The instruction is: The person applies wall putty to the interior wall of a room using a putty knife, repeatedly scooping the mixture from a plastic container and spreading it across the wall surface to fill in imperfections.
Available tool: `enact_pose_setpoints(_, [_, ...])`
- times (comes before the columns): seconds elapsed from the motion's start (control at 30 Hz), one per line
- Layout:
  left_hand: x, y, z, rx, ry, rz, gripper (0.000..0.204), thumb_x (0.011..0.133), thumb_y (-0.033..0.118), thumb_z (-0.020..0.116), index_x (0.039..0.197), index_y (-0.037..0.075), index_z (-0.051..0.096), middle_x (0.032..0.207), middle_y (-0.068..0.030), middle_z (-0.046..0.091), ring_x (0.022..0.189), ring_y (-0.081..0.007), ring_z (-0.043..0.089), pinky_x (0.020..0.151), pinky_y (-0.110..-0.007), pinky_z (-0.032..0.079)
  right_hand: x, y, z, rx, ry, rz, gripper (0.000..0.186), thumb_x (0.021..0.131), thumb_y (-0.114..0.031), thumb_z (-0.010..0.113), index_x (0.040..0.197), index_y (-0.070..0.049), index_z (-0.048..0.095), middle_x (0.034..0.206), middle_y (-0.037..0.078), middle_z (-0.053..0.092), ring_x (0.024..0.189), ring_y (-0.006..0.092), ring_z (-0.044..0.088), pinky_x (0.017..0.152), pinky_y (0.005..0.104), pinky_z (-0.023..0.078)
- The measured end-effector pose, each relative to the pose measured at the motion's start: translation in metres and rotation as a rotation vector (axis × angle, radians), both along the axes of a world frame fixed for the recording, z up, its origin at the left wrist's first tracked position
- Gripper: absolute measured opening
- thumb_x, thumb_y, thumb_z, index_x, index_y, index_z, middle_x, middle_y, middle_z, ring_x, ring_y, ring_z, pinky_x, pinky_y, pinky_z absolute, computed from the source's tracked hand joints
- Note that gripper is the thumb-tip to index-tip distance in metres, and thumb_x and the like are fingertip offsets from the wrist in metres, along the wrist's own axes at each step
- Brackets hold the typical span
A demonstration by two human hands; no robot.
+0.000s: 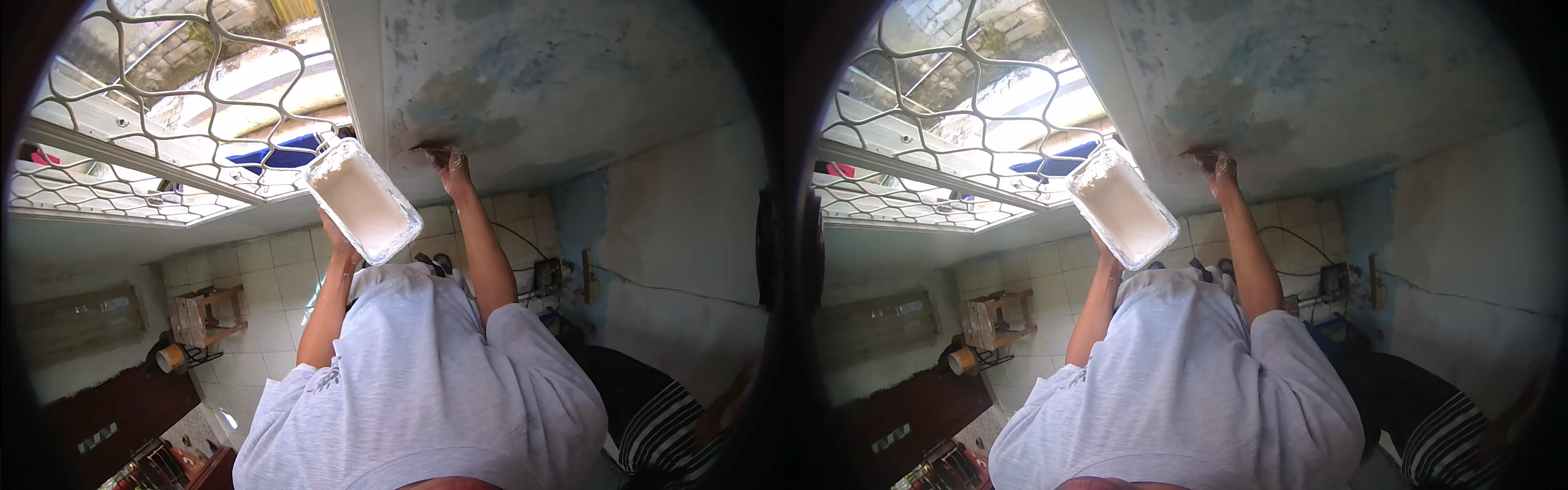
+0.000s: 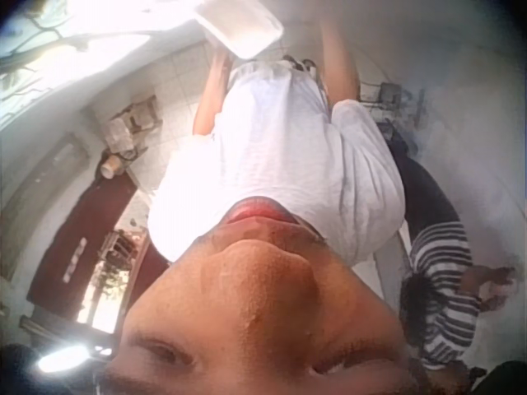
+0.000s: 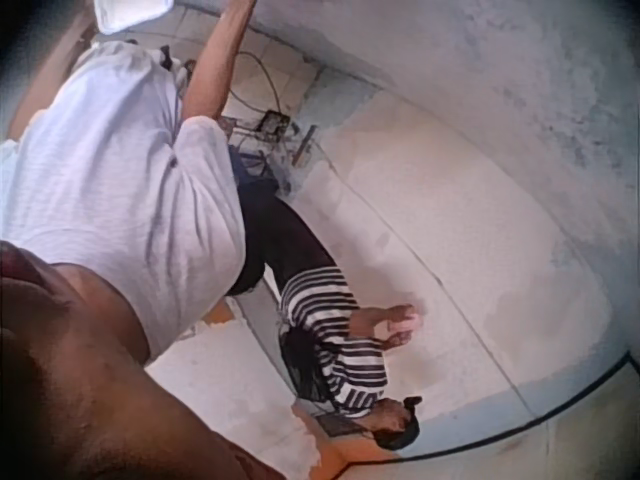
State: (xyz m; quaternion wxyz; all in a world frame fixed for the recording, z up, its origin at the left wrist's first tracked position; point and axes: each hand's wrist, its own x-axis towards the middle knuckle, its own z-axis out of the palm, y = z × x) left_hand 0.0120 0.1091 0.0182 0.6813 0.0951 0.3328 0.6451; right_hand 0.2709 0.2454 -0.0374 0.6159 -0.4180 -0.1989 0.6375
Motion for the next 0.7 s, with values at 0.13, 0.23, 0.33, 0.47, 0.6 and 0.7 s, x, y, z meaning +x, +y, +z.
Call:
enact_pose_setpoints(0.13, [-0.009, -0.006, -0.002, -0.001, 0.029, 0.040, 0.065, 0.102, 0.060, 0.027, 0.141, 0.011, 0.046, 0.129, -0.0072, 0.058, 0.115, -0.0243, 0.059, 0.094, -0.040, 0.053, 0.011, -0.028, 0.133, 0.104, 0.037, -0.031, 0.023, 0.097, -0.021, 0.052, 0.104, 0.000, 0.059, 0.097, 0.015, 0.068, 0.085, 0.0258, 0.067, 0.077, 0.0349, 0.057])
enact_pose_setpoints(0.23, [-0.007, -0.008, 0.006, -0.001, 0.032, 0.022, 0.065, 0.102, 0.060, 0.028, 0.140, 0.011, 0.047, 0.129, -0.0070, 0.058, 0.115, -0.0242, 0.059, 0.094, -0.039, 0.053, 0.007, -0.058, 0.112, 0.093, 0.031, -0.266, 0.024, 0.095, -0.023, 0.054, 0.107, -0.002, 0.057, 0.100, 0.012, 0.066, 0.086, 0.0244, 0.066, 0.078, 0.0369, 0.057])
enact_pose_setpoints(0.33, [-0.011, -0.011, 0.007, 0.008, 0.041, 0.043, 0.065, 0.102, 0.060, 0.028, 0.139, 0.010, 0.047, 0.128, -0.0069, 0.058, 0.115, -0.0244, 0.059, 0.094, -0.039, 0.053, -0.003, -0.065, 0.035, -0.134, -0.045, -0.250, 0.023, 0.094, -0.025, 0.055, 0.108, -0.007, 0.056, 0.102, 0.009, 0.062, 0.086, 0.0236, 0.066, 0.080, 0.0370, 0.057])
enact_pose_setpoints(0.47, [-0.009, -0.012, -0.001, 0.008, 0.064, 0.014, 0.065, 0.102, 0.060, 0.028, 0.140, 0.010, 0.047, 0.128, -0.0068, 0.058, 0.115, -0.0247, 0.059, 0.095, -0.039, 0.053, -0.004, -0.055, -0.084, -0.308, -0.067, 0.015, 0.029, 0.100, -0.031, 0.048, 0.105, -0.006, 0.059, 0.101, 0.011, 0.069, 0.088, 0.0230, 0.068, 0.080, 0.0337, 0.057])
enact_pose_setpoints(0.6, [-0.016, -0.014, -0.014, -0.030, 0.002, 0.010, 0.064, 0.103, 0.059, 0.027, 0.141, 0.011, 0.046, 0.130, -0.0067, 0.057, 0.116, -0.0250, 0.058, 0.096, -0.040, 0.052, -0.007, -0.041, -0.106, -0.312, -0.135, 0.270, 0.043, 0.106, -0.036, 0.041, 0.100, 0.000, 0.064, 0.100, 0.018, 0.073, 0.091, 0.0224, 0.069, 0.077, 0.0307, 0.056])
enact_pose_setpoints(0.7, [-0.007, -0.012, -0.005, 0.030, 0.034, 0.006, 0.065, 0.102, 0.060, 0.028, 0.142, 0.011, 0.045, 0.131, -0.0067, 0.056, 0.118, -0.0252, 0.057, 0.097, -0.040, 0.052, 0.008, -0.018, -0.096, -0.076, -0.073, 0.268, 0.032, 0.104, -0.032, 0.044, 0.099, -0.004, 0.060, 0.098, 0.014, 0.071, 0.087, 0.0248, 0.069, 0.079, 0.0338, 0.057])
